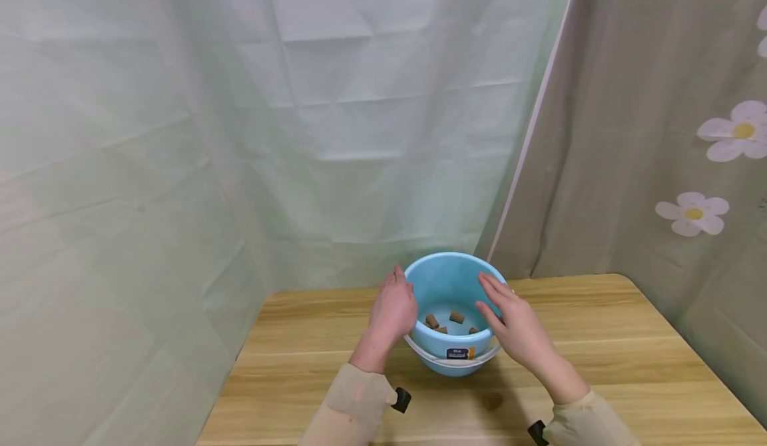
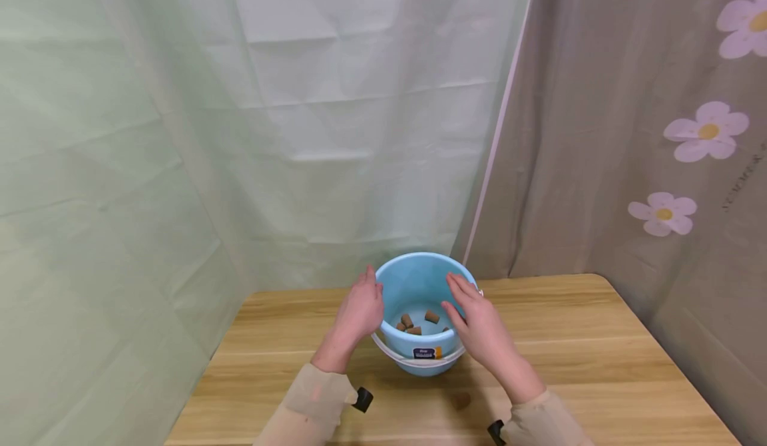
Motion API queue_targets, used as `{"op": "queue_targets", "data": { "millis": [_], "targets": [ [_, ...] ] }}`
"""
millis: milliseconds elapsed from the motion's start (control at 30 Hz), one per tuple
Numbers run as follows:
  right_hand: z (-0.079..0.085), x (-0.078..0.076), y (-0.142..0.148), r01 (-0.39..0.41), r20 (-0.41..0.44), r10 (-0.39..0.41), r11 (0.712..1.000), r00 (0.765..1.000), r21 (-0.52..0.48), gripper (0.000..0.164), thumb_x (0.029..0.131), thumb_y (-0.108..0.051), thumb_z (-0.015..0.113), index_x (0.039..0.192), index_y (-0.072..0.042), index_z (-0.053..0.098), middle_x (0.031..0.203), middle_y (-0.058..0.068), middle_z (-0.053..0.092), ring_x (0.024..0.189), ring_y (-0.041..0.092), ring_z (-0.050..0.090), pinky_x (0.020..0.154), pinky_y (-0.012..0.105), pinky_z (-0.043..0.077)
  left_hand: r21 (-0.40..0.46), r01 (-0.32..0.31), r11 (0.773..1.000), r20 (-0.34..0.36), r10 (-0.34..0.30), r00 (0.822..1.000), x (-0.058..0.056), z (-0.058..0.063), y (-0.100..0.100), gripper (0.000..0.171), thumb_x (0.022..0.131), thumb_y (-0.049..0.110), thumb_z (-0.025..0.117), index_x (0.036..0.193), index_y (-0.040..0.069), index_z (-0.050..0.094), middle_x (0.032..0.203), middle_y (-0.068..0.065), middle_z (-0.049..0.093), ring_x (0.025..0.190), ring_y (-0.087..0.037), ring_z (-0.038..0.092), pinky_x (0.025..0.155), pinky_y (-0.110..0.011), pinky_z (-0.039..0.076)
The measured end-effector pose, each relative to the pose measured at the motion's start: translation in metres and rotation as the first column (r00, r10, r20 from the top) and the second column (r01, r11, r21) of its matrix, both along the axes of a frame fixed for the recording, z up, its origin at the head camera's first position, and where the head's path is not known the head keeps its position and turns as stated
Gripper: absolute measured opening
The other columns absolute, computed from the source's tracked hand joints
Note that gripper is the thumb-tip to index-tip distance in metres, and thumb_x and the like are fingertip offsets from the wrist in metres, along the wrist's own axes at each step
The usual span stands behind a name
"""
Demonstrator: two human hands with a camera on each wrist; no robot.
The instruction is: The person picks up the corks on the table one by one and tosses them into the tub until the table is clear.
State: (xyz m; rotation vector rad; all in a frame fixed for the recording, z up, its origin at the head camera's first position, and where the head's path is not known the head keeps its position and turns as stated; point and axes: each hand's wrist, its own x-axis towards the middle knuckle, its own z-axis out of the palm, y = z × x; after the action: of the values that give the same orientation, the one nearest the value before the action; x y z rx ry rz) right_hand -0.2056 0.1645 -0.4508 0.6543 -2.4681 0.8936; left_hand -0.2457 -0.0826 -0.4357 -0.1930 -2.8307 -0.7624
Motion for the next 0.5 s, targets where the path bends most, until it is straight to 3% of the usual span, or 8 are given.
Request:
{"op": "queue_targets", "data": {
  "millis": [300, 500],
  "targets": [
    [-0.006, 0.006, 0.01, 0.009, -0.037, -0.011, 0.998, 0.999, -0.056, 0.053, 0.107, -0.014, 0.068, 0.153, 0.005, 0.053, 0.157, 0.022, 0.053, 0.142, 0.045, 0.053, 0.106, 0.061, 0.049, 0.013, -0.009, 1.0, 0.001, 0.009, 1.0, -0.002, -0.001, 0.002, 0.057, 0.115, 0.019, 0.045, 0.158, -0.018, 0.033, 0.154, -0.034, 0.05, 0.145, -0.046, 0.048, 0.119, -0.055, 0.043],
    [-0.009, 0.013, 0.02, 0.027, 0.01, -0.026, 0.995, 1.0, -0.097, 0.055, 0.109, -0.019, 0.066, 0.155, 0.005, 0.051, 0.159, 0.025, 0.05, 0.142, 0.049, 0.051, 0.106, 0.063, 0.048, 0.017, -0.013, 1.0, 0.001, 0.013, 1.0, -0.002, 0.0, 0.002, 0.057, 0.115, 0.019, 0.045, 0.158, -0.018, 0.034, 0.153, -0.035, 0.05, 0.144, -0.047, 0.049, 0.118, -0.056, 0.044]
  ]
}}
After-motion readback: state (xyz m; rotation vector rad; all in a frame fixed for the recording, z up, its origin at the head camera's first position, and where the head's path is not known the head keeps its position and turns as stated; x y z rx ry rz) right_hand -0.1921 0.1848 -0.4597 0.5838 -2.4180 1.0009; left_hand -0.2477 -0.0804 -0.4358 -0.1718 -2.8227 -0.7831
